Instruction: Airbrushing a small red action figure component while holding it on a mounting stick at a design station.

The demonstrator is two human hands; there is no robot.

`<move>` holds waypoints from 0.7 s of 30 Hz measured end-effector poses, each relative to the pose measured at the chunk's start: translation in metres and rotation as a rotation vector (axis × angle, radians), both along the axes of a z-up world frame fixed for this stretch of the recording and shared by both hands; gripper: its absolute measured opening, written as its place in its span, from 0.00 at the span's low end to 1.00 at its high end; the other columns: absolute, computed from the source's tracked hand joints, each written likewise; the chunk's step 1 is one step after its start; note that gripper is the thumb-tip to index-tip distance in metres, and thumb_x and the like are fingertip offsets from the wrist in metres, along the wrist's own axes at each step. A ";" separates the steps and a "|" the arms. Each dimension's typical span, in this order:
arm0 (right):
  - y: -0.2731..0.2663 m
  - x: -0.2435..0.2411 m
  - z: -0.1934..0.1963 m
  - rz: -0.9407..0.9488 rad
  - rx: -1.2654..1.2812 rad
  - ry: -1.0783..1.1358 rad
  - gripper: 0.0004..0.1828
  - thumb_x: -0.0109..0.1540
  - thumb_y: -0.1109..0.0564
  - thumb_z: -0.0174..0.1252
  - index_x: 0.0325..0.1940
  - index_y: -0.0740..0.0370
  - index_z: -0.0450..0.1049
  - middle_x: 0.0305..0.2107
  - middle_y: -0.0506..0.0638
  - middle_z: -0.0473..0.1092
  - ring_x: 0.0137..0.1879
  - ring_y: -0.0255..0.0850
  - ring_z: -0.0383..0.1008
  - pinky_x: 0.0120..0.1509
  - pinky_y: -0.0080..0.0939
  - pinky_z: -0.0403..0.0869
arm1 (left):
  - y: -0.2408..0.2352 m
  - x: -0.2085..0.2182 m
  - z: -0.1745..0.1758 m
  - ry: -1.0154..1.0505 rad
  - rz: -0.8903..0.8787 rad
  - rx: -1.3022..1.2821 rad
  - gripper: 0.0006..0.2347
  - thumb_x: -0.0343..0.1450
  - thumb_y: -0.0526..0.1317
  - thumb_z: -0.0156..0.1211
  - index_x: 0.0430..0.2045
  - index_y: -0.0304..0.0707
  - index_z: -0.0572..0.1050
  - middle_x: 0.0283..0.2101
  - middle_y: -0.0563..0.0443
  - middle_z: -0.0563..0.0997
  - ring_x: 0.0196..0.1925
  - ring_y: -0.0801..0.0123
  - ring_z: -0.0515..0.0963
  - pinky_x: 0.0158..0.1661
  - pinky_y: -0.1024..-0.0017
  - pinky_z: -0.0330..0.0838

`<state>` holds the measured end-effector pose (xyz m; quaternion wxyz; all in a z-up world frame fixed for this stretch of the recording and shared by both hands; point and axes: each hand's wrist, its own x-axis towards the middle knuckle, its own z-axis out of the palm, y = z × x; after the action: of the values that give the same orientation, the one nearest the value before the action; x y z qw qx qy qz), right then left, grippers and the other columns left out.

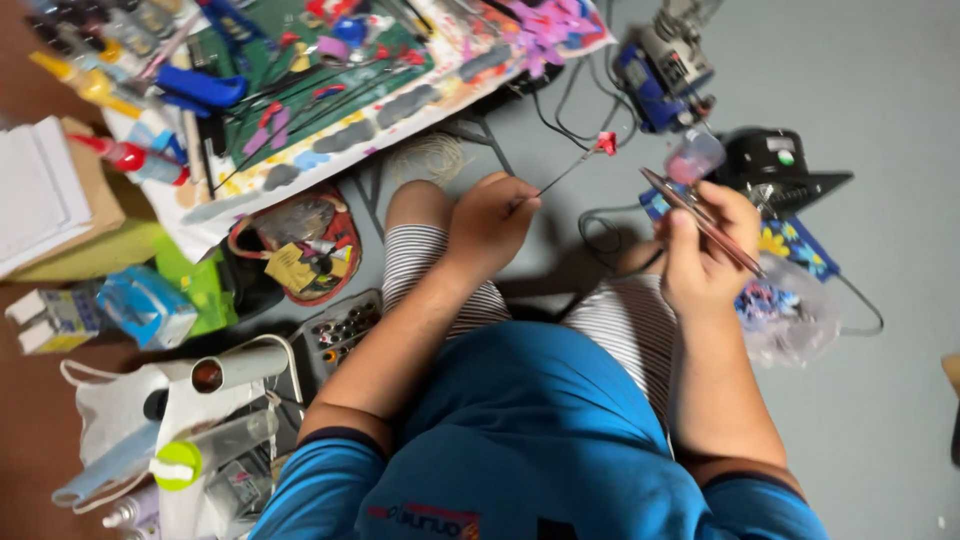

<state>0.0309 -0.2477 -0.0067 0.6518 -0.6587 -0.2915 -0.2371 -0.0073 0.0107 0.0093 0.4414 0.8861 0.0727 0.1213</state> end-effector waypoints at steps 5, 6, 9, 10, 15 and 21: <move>-0.011 0.008 -0.031 -0.021 0.016 0.010 0.16 0.72 0.71 0.53 0.63 0.81 0.62 0.30 0.68 0.72 0.30 0.49 0.76 0.36 0.42 0.74 | 0.061 0.026 -0.035 -0.591 0.143 0.343 0.06 0.75 0.44 0.59 0.31 0.46 0.80 0.28 0.56 0.75 0.34 0.61 0.78 0.40 0.67 0.74; -0.010 0.011 -0.037 -0.005 0.012 0.002 0.16 0.72 0.71 0.53 0.63 0.81 0.62 0.30 0.68 0.72 0.30 0.49 0.76 0.36 0.42 0.74 | 0.076 0.030 -0.027 -0.596 0.161 0.343 0.06 0.75 0.44 0.59 0.31 0.46 0.80 0.28 0.56 0.75 0.34 0.61 0.78 0.40 0.67 0.74; -0.006 0.007 -0.046 0.030 0.025 0.025 0.15 0.72 0.71 0.52 0.62 0.80 0.62 0.29 0.66 0.71 0.31 0.48 0.76 0.35 0.42 0.74 | 0.110 0.044 -0.004 -0.500 0.177 0.423 0.07 0.76 0.43 0.57 0.33 0.44 0.80 0.31 0.53 0.74 0.38 0.53 0.78 0.44 0.61 0.73; -0.002 0.002 -0.042 0.018 0.001 0.084 0.14 0.73 0.67 0.52 0.61 0.75 0.61 0.30 0.66 0.70 0.32 0.48 0.75 0.39 0.42 0.75 | 0.117 0.053 0.004 -0.426 0.185 0.493 0.06 0.74 0.40 0.57 0.31 0.43 0.81 0.31 0.51 0.73 0.37 0.51 0.75 0.39 0.58 0.69; 0.009 -0.005 -0.035 0.029 -0.048 0.097 0.13 0.73 0.63 0.52 0.61 0.69 0.60 0.36 0.66 0.68 0.34 0.48 0.74 0.43 0.44 0.77 | 0.143 0.099 0.024 -0.260 0.203 0.603 0.06 0.73 0.35 0.61 0.36 0.38 0.86 0.34 0.45 0.80 0.39 0.50 0.76 0.40 0.54 0.72; 0.003 -0.005 -0.035 0.026 -0.053 0.148 0.13 0.73 0.64 0.50 0.61 0.68 0.60 0.32 0.65 0.69 0.34 0.47 0.75 0.45 0.43 0.76 | 0.173 0.140 0.010 -0.197 0.197 0.658 0.08 0.70 0.31 0.61 0.29 0.42 0.87 0.29 0.48 0.75 0.38 0.46 0.71 0.41 0.43 0.67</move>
<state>0.0256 -0.2443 -0.0415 0.6570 -0.6877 -0.2571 -0.1715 0.1323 0.1840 0.0190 0.1233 0.9537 0.0720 0.2648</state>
